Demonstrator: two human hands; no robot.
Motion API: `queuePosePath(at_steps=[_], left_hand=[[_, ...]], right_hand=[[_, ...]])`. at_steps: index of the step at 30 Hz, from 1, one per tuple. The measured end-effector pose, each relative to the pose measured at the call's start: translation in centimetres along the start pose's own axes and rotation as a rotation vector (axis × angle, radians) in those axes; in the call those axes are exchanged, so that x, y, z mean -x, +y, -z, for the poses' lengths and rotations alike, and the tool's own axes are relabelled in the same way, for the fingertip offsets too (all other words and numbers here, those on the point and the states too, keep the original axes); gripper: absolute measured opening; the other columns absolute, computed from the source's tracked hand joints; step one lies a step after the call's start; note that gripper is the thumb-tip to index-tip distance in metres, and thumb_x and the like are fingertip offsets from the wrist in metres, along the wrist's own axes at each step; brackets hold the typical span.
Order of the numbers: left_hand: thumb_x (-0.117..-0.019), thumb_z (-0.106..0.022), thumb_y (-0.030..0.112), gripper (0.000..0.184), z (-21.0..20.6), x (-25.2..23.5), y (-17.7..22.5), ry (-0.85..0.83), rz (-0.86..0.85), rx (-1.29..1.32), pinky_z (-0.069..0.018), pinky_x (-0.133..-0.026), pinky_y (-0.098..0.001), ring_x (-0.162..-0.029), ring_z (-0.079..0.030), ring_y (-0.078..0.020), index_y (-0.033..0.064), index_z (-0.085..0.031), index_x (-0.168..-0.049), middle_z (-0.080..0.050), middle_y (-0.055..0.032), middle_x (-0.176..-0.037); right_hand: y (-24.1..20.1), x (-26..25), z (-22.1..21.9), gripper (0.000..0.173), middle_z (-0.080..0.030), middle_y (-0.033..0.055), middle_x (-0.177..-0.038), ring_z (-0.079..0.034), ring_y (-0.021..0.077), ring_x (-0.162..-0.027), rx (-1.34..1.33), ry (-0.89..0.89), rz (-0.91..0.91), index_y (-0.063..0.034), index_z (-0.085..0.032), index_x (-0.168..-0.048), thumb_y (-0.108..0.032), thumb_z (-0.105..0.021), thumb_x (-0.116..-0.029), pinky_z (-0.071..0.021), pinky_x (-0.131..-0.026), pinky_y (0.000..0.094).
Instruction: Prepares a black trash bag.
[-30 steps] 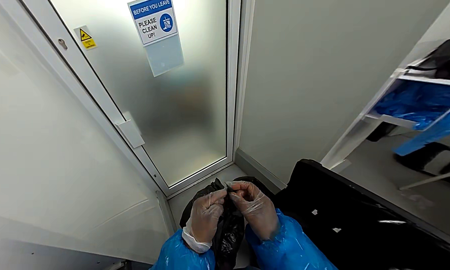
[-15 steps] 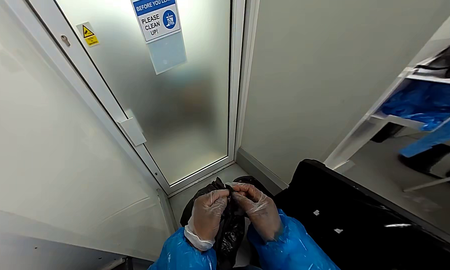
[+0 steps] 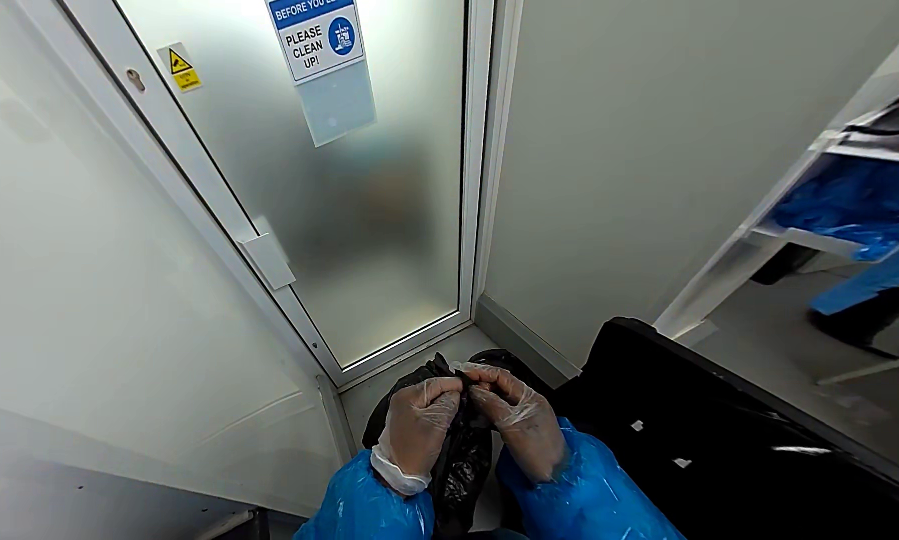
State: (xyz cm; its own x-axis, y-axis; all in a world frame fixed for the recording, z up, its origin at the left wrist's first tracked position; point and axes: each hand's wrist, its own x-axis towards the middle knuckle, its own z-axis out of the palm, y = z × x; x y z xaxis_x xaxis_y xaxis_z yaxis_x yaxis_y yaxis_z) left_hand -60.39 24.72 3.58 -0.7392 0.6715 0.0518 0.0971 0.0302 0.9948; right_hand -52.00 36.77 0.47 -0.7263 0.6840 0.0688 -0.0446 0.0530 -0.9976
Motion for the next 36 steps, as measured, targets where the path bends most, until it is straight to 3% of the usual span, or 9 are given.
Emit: queuePosePath(at_steps=[3,8,12,18,25,30,36], left_hand=[[-0.0948,-0.058,0.002,0.022,0.0,0.0,0.2,-0.019,0.036,-0.038,-0.0536,-0.084,-0.0205,-0.091,-0.066,-0.0022,-0.0022,-0.074,-0.109,-0.074,-0.0059,-0.101],[-0.0924,-0.06,0.001,0.024,0.0,-0.1,-0.1,-0.033,0.019,-0.025,-0.055,-0.091,-0.022,-0.098,-0.069,-0.0048,-0.0053,-0.072,-0.113,-0.074,-0.0104,-0.105],[-0.0917,-0.06,0.0,0.025,0.1,-0.1,-0.2,-0.028,0.01,-0.013,-0.055,-0.091,-0.0216,-0.097,-0.069,-0.0043,-0.0054,-0.072,-0.113,-0.075,-0.0101,-0.105],[-0.0902,-0.065,0.002,0.028,0.4,-0.1,-0.2,-0.025,-0.001,-0.024,-0.0572,-0.09,-0.0234,-0.097,-0.071,-0.0066,-0.0067,-0.069,-0.117,-0.075,-0.0109,-0.105],[-0.0914,-0.067,0.003,0.034,0.5,-0.1,-0.1,-0.012,0.021,-0.06,-0.0581,-0.088,-0.0239,-0.092,-0.072,-0.0055,-0.0058,-0.067,-0.124,-0.077,-0.0076,-0.101],[-0.0919,-0.067,0.005,0.039,0.5,0.1,-0.2,-0.012,0.007,-0.14,-0.0586,-0.088,-0.0247,-0.092,-0.073,-0.0069,-0.0046,-0.065,-0.129,-0.077,-0.0096,-0.103],[-0.0933,-0.066,0.009,0.038,0.8,-0.2,-0.5,-0.024,-0.001,-0.162,-0.0578,-0.087,-0.0249,-0.091,-0.072,-0.0063,-0.0034,-0.066,-0.129,-0.077,-0.0076,-0.101]], right_hand=[[0.2,0.0,0.0,0.025,-0.069,-0.0043,-0.087,-0.064,0.001,-0.075,0.017,0.003,0.019,-0.008,-0.073,-0.11,-0.014,-0.061,-0.0897,-0.0545,-0.068,0.0186],[0.5,0.0,0.0,0.03,-0.07,-0.0041,-0.089,-0.065,0.0017,-0.076,0.021,0.001,0.052,-0.0077,-0.072,-0.116,-0.018,-0.063,-0.0891,-0.0558,-0.069,0.0186],[0.5,0.0,-0.2,0.03,-0.071,-0.0038,-0.088,-0.066,0.001,-0.074,0.03,0.029,0.071,-0.0072,-0.073,-0.115,-0.018,-0.068,-0.0871,-0.0566,-0.068,0.0178],[0.8,0.2,-0.4,0.033,-0.073,-0.0016,-0.095,-0.068,0.0016,-0.08,0.0,0.044,0.085,-0.0043,-0.071,-0.12,-0.013,-0.064,-0.0892,-0.0581,-0.073,0.0182],[0.7,0.3,-0.8,0.046,-0.072,-0.0038,-0.09,-0.067,0.0002,-0.074,0.093,0.038,0.174,-0.0019,-0.069,-0.123,-0.023,-0.075,-0.0825,-0.0579,-0.069,0.0169],[1.7,0.2,-1.2,0.036,-0.075,0.0026,-0.094,-0.069,0.0002,-0.077,0.209,0.108,0.311,0.0008,-0.072,-0.119,-0.015,-0.068,-0.0866,-0.0581,-0.072,0.0157],[1.0,0.4,-1.1,0.033,-0.075,0.0017,-0.095,-0.07,0.0007,-0.079,0.106,0.088,0.126,-0.0017,-0.071,-0.123,-0.012,-0.063,-0.0925,-0.0585,-0.073,0.0174]])
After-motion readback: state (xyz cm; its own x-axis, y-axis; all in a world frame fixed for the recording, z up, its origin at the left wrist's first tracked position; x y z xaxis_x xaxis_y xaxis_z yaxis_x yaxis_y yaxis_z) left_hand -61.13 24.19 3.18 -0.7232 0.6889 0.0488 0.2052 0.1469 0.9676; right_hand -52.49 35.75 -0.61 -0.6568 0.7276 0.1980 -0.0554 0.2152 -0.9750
